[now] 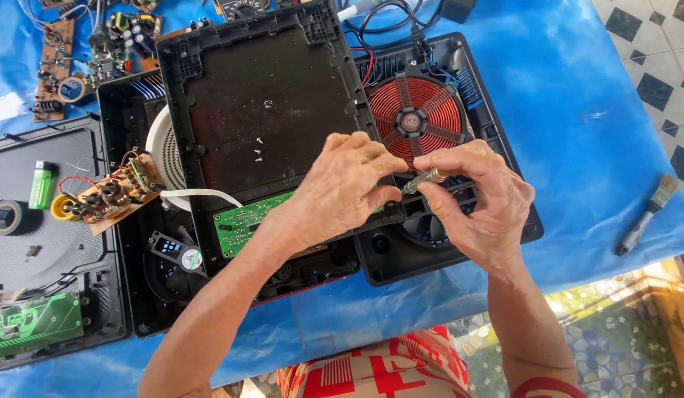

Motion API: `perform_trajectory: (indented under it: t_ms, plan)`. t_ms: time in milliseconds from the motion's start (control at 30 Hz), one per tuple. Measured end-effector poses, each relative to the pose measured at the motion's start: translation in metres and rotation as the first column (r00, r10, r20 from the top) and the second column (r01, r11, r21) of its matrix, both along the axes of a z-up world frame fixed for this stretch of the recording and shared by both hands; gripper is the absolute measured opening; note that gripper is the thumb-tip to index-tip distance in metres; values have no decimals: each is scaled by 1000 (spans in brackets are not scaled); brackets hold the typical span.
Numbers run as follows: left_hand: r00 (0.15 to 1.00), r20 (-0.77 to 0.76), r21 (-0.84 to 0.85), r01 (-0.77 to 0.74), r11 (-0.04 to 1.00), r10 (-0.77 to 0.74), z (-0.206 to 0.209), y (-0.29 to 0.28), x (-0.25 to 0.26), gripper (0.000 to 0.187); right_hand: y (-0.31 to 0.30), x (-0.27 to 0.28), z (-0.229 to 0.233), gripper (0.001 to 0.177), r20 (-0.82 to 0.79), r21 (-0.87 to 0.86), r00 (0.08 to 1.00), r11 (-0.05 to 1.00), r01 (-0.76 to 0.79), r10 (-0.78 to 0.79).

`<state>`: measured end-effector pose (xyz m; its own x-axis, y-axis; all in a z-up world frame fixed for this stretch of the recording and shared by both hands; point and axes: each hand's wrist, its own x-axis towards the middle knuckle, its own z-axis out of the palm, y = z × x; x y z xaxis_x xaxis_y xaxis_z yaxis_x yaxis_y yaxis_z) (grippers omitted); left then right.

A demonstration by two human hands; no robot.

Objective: The person places a green circuit board into a black plastic housing and secures it by tightening screws with a screwdriver. The person also handles a white ribbon cable, connecting it to the board and adjusting its position within the housing.

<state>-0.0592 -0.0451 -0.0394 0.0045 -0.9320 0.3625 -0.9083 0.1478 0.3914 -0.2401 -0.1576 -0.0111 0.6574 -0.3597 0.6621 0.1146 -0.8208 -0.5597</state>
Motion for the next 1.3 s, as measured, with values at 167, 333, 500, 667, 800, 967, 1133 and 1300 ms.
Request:
perform_trajectory:
  t_ms: [167,333,500,667,800,967,1133,1300]
  plan:
    - [998,-26,-93,58,994,-60,-9,-4,-12,23,1,-1,1,20,37,-11,998,999,-45,46]
    - [994,-30,-141,97,985,-103,-3,4,-16,9,7,1,6,18,40,26,998,999,-45,44]
    - [996,-41,-135,74,988,-80,-5,12,-16,10,7,6,5,20,66,3,991,993,-115,114]
    - [997,-35,-151,63,986,-69,-9,13,-15,10,9,6,3,20,40,19,993,994,-108,107]
    - [997,-34,-149,62,987,-68,-11,12,-14,10,9,6,2,19,20,6,996,996,-90,90]
    - [998,-21,-170,53,984,-57,-15,11,-14,11,11,8,5,16,18,4,997,997,-78,78]
    - [999,-11,-141,44,989,-46,-25,10,-14,14,14,12,0,19,40,-31,999,999,-16,17]
    - [996,-64,-146,45,988,-55,-33,8,-13,20,12,16,-7,21,102,-74,995,997,8,-1]
